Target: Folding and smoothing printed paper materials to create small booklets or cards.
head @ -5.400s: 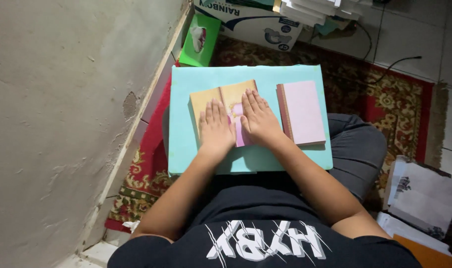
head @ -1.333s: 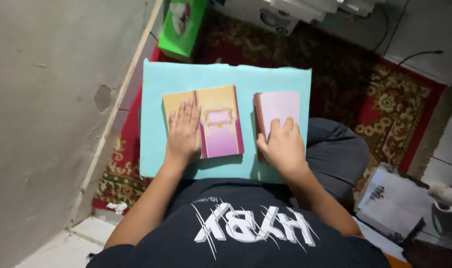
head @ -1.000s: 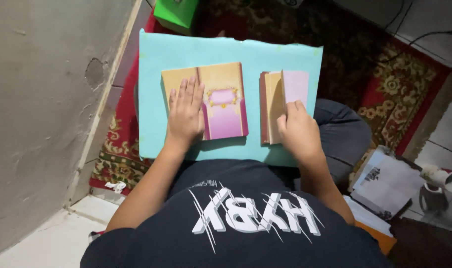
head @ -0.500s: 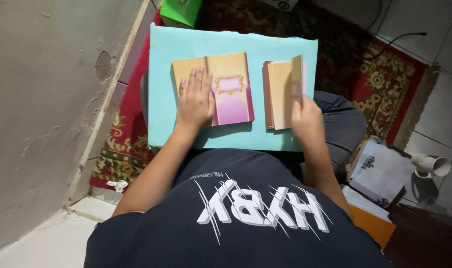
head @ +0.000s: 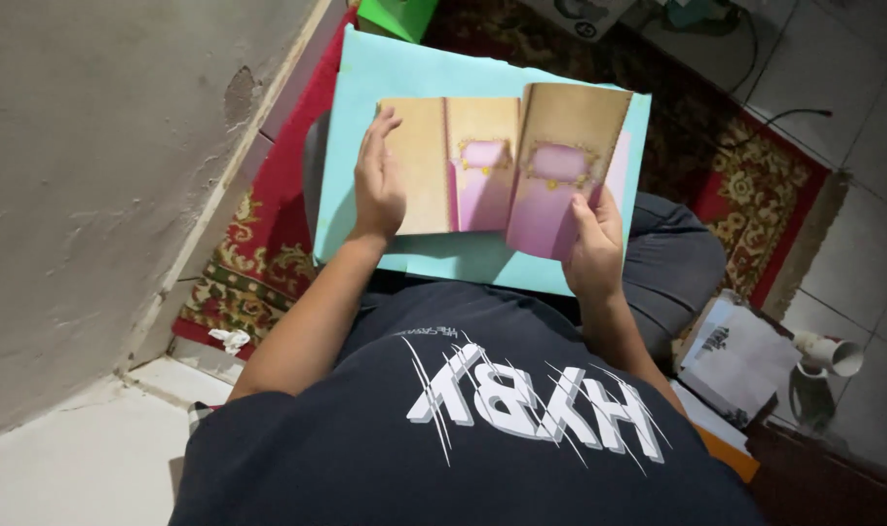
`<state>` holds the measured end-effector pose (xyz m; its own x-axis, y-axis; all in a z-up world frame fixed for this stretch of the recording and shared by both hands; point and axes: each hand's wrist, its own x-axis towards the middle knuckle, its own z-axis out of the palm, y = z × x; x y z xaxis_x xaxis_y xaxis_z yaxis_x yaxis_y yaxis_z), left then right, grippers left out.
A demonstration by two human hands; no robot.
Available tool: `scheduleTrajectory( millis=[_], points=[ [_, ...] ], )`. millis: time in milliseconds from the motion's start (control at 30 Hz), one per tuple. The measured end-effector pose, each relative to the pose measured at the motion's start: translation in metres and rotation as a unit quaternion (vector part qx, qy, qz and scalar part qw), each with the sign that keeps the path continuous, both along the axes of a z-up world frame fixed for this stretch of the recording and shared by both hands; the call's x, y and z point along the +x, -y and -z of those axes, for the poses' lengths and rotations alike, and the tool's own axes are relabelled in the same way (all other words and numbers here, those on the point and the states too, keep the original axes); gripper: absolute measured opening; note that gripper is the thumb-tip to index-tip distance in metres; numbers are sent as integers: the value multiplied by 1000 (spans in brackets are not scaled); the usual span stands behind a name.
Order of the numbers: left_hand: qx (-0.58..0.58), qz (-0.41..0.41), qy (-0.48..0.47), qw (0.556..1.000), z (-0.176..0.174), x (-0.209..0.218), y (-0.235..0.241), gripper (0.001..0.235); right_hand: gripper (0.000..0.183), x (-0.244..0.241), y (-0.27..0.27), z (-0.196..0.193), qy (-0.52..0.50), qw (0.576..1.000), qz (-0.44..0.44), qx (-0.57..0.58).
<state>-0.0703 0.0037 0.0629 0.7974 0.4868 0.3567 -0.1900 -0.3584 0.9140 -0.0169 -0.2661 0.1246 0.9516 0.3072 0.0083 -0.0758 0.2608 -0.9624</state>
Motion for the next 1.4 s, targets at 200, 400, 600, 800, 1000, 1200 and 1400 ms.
scheduleTrajectory(
  millis=[200, 400, 600, 800, 1000, 1200, 1400],
  points=[
    [35, 21, -49, 998, 24, -27, -16, 45, 37, 4, -13, 1, -26, 998, -4, 52],
    [9, 33, 4, 999, 19, -28, -13, 48, 36, 7, -48, 23, 26, 995, -49, -79],
    [94, 41, -54, 993, 39, -19, -18, 53, 18, 30, -34, 91, 80, 970, -49, -226],
    [265, 2, -96, 960, 56, -13, -11, 58, 25, 24, -49, 54, 70, 971, -34, -224],
    [284, 15, -131, 950, 55, -10, -12, 61, 27, 29, -45, 54, 62, 969, -45, -236],
    [322, 31, -225, 919, 48, -6, -5, 84, 50, 31, -42, 69, 120, 941, -22, -315],
    [316, 40, -268, 909, 44, -7, -1, 85, 53, 4, -62, 48, 505, 668, -106, -537]
  ],
)
